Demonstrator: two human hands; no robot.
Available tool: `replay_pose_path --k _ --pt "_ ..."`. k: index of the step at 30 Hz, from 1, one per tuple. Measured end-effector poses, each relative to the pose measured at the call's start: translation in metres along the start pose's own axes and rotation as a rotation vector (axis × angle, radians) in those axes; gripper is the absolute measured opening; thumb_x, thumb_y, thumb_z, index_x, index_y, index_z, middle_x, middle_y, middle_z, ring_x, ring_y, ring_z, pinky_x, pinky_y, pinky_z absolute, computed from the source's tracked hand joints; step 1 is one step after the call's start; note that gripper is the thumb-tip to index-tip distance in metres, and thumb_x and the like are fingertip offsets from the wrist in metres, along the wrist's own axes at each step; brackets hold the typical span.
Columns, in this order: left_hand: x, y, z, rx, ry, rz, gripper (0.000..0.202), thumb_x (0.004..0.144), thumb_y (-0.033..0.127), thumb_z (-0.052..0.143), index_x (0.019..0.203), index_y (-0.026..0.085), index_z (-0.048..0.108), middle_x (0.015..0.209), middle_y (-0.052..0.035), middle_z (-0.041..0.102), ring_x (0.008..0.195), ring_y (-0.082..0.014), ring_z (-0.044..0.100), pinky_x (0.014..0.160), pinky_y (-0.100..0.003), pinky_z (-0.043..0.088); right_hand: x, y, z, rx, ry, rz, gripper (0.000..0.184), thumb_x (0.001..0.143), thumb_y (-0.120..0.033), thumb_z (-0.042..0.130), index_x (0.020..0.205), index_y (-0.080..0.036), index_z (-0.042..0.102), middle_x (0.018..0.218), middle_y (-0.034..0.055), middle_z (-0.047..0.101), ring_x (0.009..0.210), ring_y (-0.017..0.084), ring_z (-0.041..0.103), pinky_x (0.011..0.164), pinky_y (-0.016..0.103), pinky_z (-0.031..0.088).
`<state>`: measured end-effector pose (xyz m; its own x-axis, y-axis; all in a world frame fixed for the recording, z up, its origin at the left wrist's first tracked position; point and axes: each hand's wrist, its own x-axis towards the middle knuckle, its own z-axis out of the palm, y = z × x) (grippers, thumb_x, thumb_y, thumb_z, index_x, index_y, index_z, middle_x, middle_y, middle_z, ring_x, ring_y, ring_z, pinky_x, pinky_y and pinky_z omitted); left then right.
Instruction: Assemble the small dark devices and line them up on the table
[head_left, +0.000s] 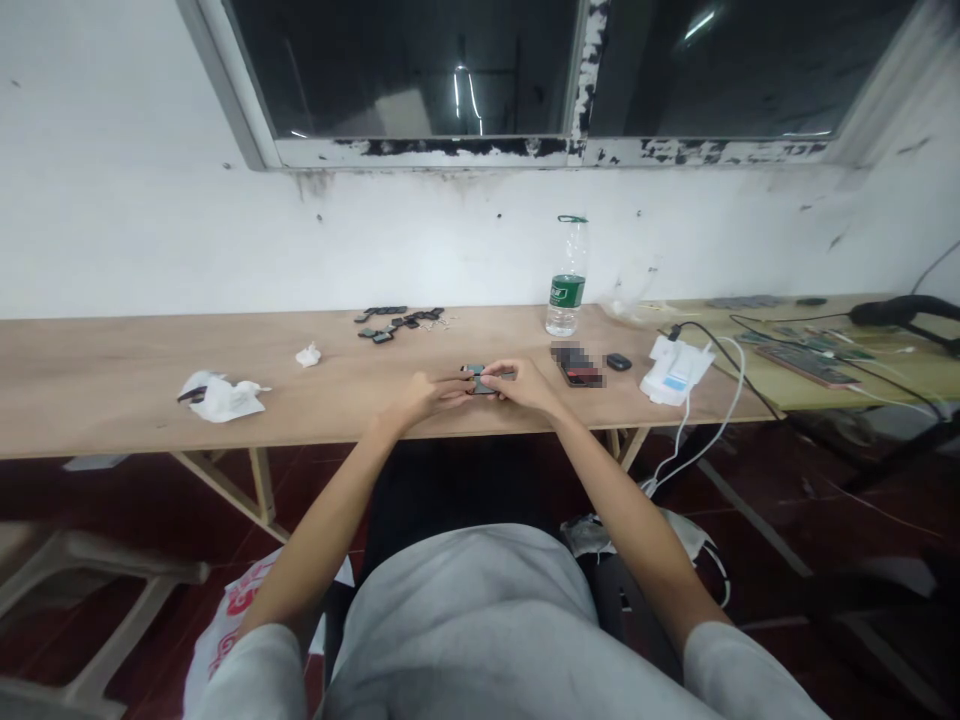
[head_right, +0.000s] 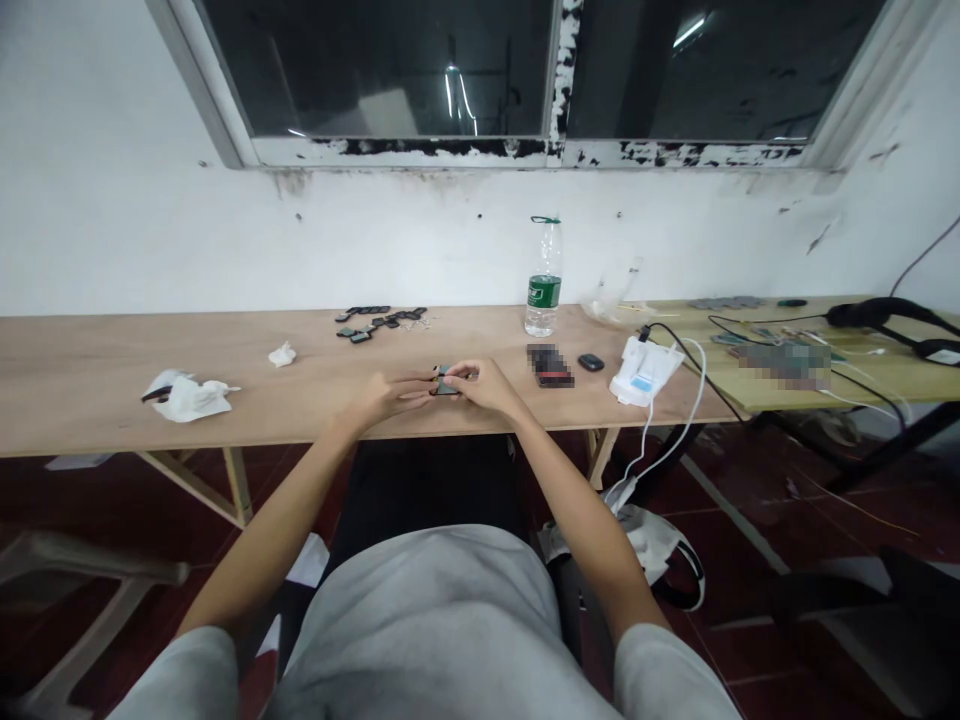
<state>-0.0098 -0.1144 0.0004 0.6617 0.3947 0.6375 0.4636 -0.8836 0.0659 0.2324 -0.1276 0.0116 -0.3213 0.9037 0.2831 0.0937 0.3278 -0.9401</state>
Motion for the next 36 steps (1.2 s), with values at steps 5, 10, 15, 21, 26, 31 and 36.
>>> replay_pose_path --k 5,10,15,21,26,31,36 --pt "0.004 0.004 -0.003 -0.067 0.002 -0.067 0.034 0.102 0.046 0.057 0.105 0.021 0.08 0.12 -0.0085 0.076 0.11 -0.0256 0.074 0.099 -0.038 0.059 0.001 0.003 0.002 -0.019 -0.005 -0.02 0.019 0.083 -0.031 0.078 0.091 -0.014 0.073 0.085 0.0066 0.075 0.064 0.015 0.067 0.058 0.024 0.057" --pt "0.005 -0.004 -0.007 -0.031 -0.027 -0.205 0.032 0.102 0.042 0.054 0.112 0.023 0.077 0.114 -0.0066 0.078 0.104 -0.025 0.075 0.094 -0.035 0.057 0.003 0.012 0.007 -0.144 0.009 -0.064 0.015 0.087 -0.029 0.072 0.09 -0.015 0.075 0.088 0.0067 0.076 0.069 0.016 0.069 0.063 0.026 0.056" --pt "-0.001 -0.024 -0.01 0.033 -0.063 -0.345 0.033 0.1 0.041 0.054 0.105 0.02 0.078 0.107 -0.0084 0.08 0.097 -0.0254 0.075 0.09 -0.034 0.056 0.007 0.023 0.01 -0.472 0.073 -0.154 0.008 0.086 -0.021 0.07 0.087 -0.016 0.077 0.089 0.0067 0.077 0.08 0.019 0.069 0.075 0.028 0.052" --pt "-0.014 -0.045 0.001 0.016 -0.088 -0.51 0.028 0.091 0.035 0.064 0.107 0.016 0.077 0.105 -0.0122 0.079 0.094 -0.027 0.075 0.086 -0.036 0.058 0.008 0.03 0.016 -0.728 0.085 -0.257 0.018 0.094 -0.026 0.064 0.09 -0.018 0.079 0.09 0.0089 0.076 0.086 0.023 0.067 0.084 0.033 0.049" --pt "-0.016 -0.052 0.014 0.02 -0.064 -0.542 0.028 0.089 0.022 0.061 0.112 0.017 0.075 0.106 -0.0124 0.079 0.095 -0.0269 0.075 0.087 -0.037 0.059 0.004 0.024 0.018 -0.766 0.051 -0.318 0.021 0.097 -0.031 0.062 0.099 -0.019 0.079 0.103 0.0102 0.072 0.103 0.025 0.063 0.097 0.037 0.046" --pt "-0.016 -0.053 0.017 0.01 -0.111 -0.527 0.028 0.086 0.015 0.057 0.106 0.019 0.077 0.103 -0.0099 0.079 0.094 -0.0256 0.075 0.088 -0.036 0.06 0.002 0.024 0.014 -0.827 -0.122 -0.351 0.016 0.093 -0.027 0.068 0.101 -0.021 0.08 0.108 0.0093 0.073 0.107 0.027 0.062 0.101 0.042 0.042" --pt "-0.016 -0.052 0.019 -0.046 -0.127 -0.435 0.029 0.09 0.021 0.054 0.106 0.019 0.078 0.116 -0.0098 0.075 0.103 -0.0245 0.072 0.097 -0.037 0.057 0.003 0.027 0.011 -0.841 -0.158 -0.371 0.02 0.093 -0.026 0.066 0.106 -0.019 0.08 0.108 0.0112 0.072 0.109 0.028 0.062 0.099 0.042 0.044"
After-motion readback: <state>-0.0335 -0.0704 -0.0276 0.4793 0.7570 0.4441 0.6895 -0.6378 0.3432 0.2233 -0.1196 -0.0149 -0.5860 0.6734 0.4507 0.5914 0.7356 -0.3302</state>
